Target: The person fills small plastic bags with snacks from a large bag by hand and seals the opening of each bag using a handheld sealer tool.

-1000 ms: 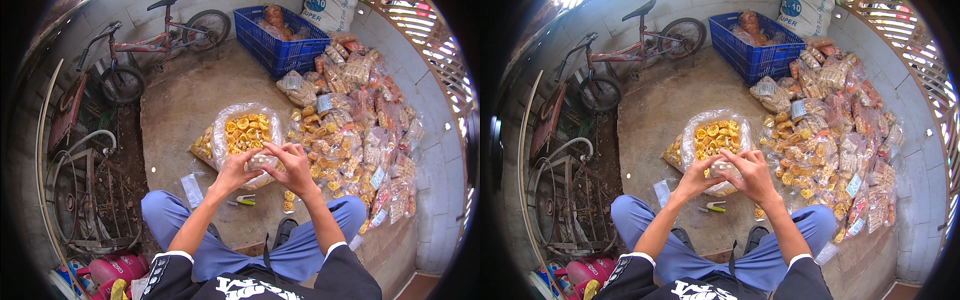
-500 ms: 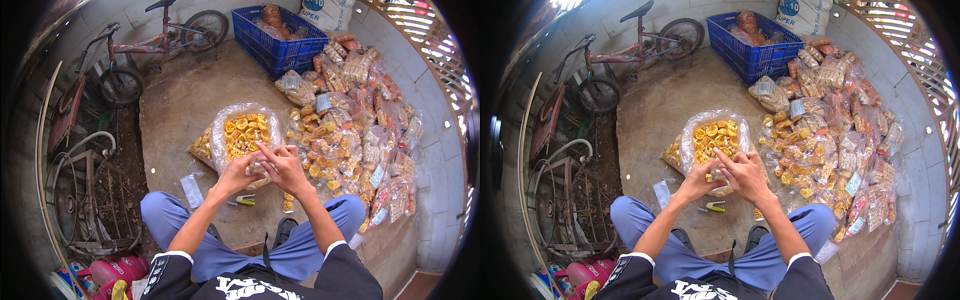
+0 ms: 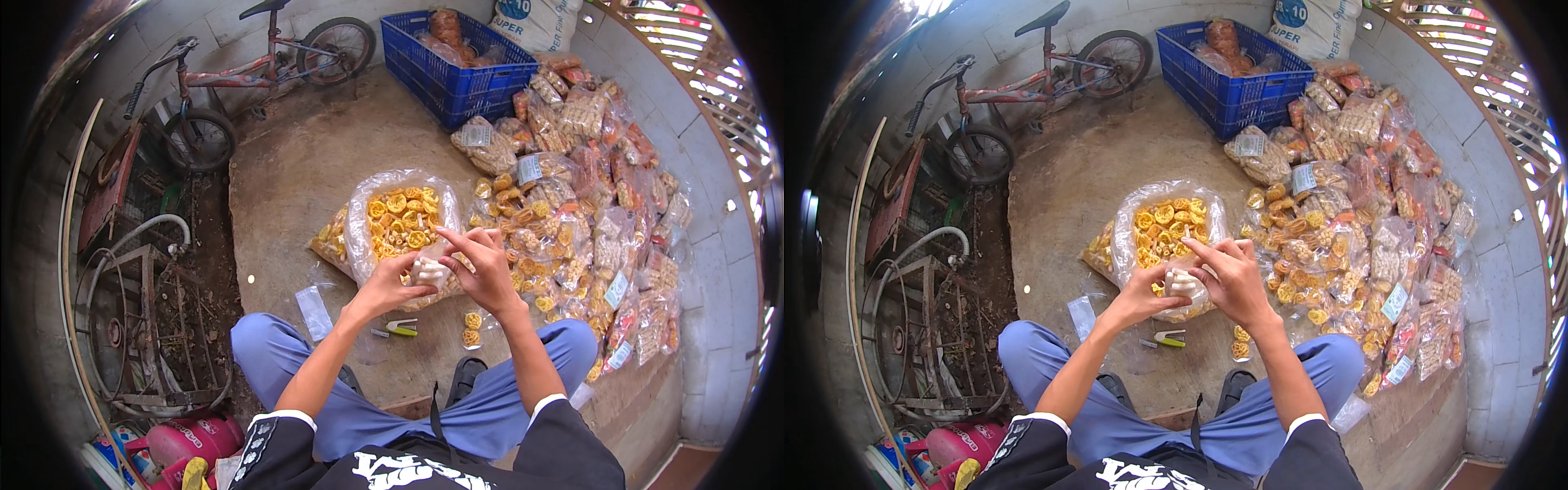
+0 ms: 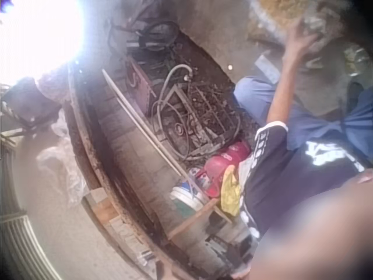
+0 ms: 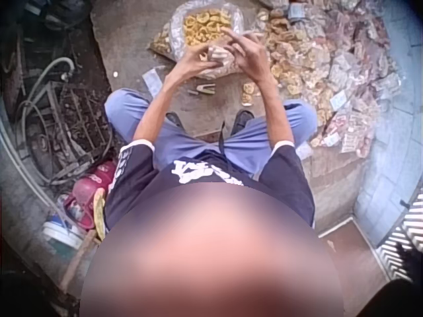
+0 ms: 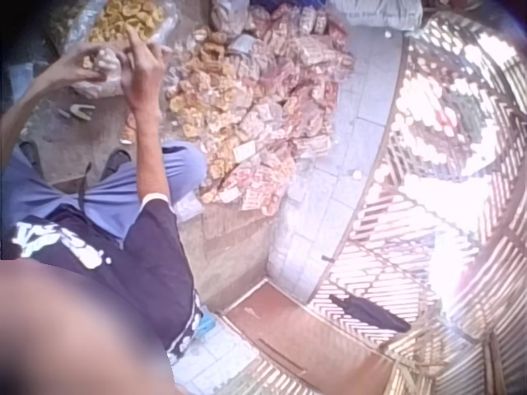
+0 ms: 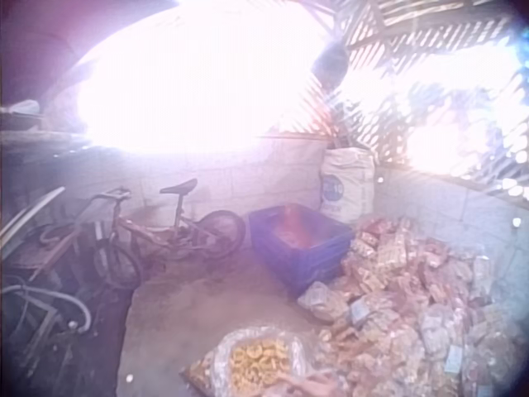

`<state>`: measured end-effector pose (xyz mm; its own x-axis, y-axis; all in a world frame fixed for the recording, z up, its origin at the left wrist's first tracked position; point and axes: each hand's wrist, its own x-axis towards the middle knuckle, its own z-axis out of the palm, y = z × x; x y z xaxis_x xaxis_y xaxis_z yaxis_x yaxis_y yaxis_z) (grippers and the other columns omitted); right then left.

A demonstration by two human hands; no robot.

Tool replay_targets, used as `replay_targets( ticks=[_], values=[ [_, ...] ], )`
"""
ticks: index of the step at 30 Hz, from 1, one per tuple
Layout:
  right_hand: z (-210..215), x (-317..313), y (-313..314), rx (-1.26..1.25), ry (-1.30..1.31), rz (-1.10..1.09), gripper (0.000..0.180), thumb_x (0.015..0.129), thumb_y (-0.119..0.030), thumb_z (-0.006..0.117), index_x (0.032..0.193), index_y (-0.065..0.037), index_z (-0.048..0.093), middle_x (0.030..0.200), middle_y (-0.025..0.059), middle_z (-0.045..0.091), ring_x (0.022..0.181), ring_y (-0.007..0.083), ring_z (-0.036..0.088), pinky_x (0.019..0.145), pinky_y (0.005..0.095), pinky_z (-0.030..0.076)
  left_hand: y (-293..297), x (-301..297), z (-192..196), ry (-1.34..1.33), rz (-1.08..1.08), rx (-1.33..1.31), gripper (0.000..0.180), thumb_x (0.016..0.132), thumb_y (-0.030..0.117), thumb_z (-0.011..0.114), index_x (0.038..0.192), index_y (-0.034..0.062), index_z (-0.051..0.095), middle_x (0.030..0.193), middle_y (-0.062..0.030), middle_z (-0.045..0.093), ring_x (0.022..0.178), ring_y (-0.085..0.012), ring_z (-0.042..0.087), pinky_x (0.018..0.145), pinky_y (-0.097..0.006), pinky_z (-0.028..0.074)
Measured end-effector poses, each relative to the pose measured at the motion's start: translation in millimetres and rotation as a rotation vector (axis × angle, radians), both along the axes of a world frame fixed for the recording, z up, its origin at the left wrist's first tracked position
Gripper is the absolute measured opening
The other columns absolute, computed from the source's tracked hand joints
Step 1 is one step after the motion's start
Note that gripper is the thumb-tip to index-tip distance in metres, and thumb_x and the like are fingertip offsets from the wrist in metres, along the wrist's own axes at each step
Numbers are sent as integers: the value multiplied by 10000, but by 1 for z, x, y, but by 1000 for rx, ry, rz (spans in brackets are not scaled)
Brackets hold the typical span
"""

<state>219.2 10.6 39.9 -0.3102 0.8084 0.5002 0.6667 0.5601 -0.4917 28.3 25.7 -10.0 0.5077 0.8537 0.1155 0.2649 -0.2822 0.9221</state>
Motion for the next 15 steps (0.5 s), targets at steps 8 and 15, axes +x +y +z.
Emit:
replay_targets(
  ticks=[8, 15],
  values=[
    [2, -1, 0, 5, 24, 12, 421, 719, -105, 688, 1131, -150, 619, 757, 11, 606, 733, 170, 507, 719, 288, 380, -3, 6, 12, -161, 5, -187, 274, 863, 228, 616, 1067, 46, 619, 939, -34, 645, 807, -96, 571, 732, -257, 460],
    [-3, -8, 4, 89, 214, 6, 374, 740, -147, 687, 1108, -123, 623, 762, 23, 601, 751, 189, 503, 733, 294, 398, -3, 9, -6, -327, 96, -311, 245, 902, 216, 566, 1025, 17, 636, 909, -19, 646, 837, -68, 569, 760, -232, 465]
  ],
)
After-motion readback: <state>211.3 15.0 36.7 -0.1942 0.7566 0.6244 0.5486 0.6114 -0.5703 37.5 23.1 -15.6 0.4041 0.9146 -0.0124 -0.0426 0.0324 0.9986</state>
